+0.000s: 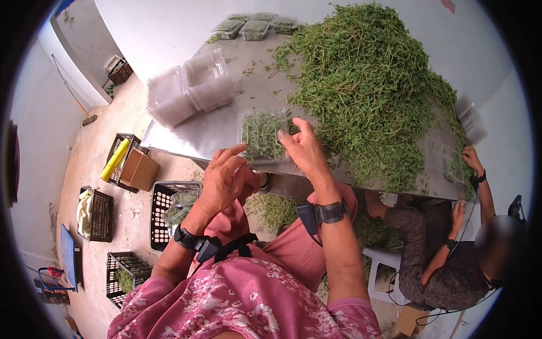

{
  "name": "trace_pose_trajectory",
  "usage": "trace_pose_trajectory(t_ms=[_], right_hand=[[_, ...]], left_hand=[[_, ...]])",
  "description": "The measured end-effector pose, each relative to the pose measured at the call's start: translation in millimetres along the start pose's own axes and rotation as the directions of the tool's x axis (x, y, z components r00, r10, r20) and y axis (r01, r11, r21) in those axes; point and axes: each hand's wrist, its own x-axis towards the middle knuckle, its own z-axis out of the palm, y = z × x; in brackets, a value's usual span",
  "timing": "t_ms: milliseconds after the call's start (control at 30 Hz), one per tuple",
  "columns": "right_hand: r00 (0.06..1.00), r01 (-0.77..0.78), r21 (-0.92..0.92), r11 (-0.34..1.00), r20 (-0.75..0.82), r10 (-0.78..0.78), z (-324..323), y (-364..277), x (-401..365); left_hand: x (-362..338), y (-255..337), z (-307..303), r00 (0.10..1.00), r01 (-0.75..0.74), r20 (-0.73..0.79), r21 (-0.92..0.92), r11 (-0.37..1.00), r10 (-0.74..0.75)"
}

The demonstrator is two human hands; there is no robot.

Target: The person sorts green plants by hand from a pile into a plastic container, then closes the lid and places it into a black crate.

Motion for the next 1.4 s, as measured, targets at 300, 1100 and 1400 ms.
trace_pose_trajectory(t_ms=[300,1100,1400], right_hand=[[0.998,-0.003,0.044,0.999,0.063,0.0,0.0,-3.5,-2.8],[0.998,0.018,0.069,0.997,-0.066,-0.014,-2.0,0.6,3.3],[0.996,0.047,0.077,0.996,0.069,-0.052,-2.4,-7.0,-1.0]], left_hand=[[5.5,-12.8,11.8,0.861,0.449,0.023,-0.507,0.736,-0.509],[35.0,-83.6,32.2,0.809,0.534,0.113,-0.552,0.64,-0.577],[21.9,-54.4,9.8,0.672,0.594,0.177,-0.709,0.38,-0.719]])
